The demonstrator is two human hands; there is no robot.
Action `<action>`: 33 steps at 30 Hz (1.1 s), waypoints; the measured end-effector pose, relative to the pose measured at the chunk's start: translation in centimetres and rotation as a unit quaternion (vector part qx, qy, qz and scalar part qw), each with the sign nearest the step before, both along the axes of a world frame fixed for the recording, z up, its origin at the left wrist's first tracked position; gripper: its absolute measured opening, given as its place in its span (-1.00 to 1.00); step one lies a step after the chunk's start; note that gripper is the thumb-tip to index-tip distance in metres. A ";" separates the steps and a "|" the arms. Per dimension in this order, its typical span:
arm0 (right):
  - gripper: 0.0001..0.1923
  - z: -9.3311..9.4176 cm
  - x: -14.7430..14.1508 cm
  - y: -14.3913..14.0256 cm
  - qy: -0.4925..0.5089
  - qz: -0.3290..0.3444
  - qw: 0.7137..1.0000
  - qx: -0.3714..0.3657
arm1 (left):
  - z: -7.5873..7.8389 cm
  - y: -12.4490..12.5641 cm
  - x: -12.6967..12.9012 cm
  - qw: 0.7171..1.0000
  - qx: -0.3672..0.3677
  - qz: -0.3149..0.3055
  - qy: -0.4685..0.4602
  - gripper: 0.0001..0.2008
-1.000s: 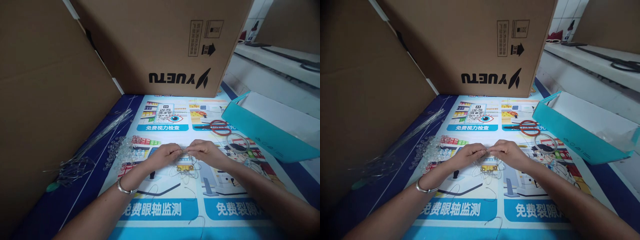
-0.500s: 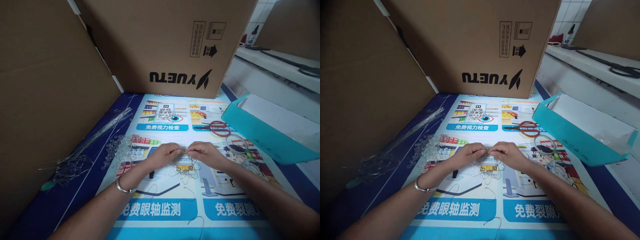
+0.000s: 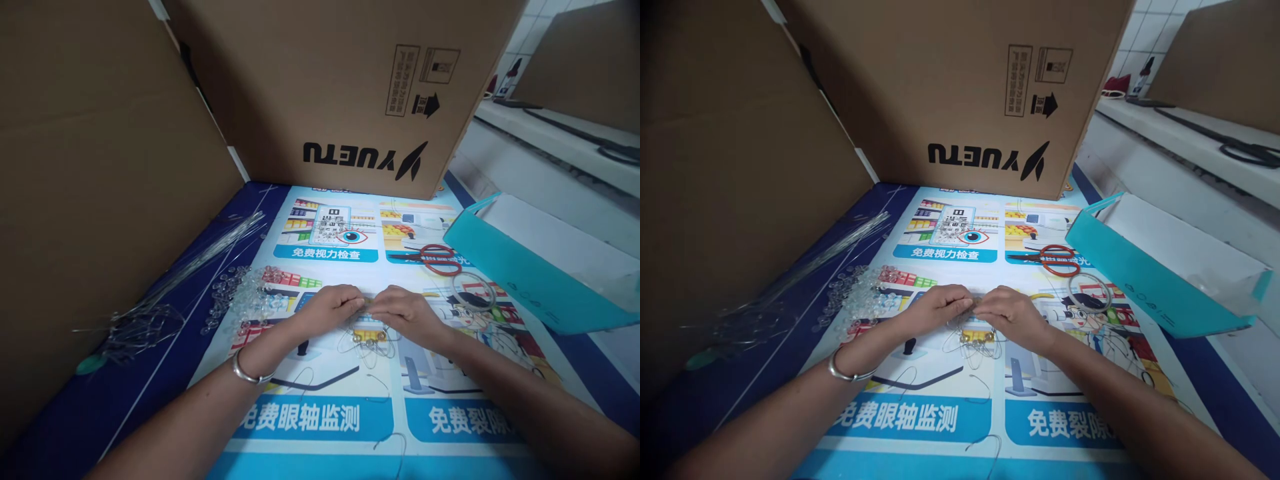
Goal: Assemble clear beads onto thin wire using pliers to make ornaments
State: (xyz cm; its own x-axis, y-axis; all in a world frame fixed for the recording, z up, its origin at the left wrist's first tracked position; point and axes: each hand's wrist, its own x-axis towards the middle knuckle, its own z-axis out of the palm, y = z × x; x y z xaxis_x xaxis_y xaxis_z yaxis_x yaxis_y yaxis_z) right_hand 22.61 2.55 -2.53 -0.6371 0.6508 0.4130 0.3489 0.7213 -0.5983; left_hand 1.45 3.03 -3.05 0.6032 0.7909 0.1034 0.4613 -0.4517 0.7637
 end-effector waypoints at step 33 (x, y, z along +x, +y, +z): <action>-0.76 -1.2 0.1 -1.1 -0.169 0.013 0.974 0.148 | -0.2 -0.1 0.0 0.999 0.038 0.020 0.017 -0.73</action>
State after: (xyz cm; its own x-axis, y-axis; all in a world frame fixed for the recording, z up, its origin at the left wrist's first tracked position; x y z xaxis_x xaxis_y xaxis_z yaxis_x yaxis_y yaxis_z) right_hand 22.70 1.41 -3.68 -0.7834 0.5175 0.3441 0.4701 0.8557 -0.2165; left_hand 1.41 2.98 -3.28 0.5748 0.8054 0.1446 0.5058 -0.4887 0.7109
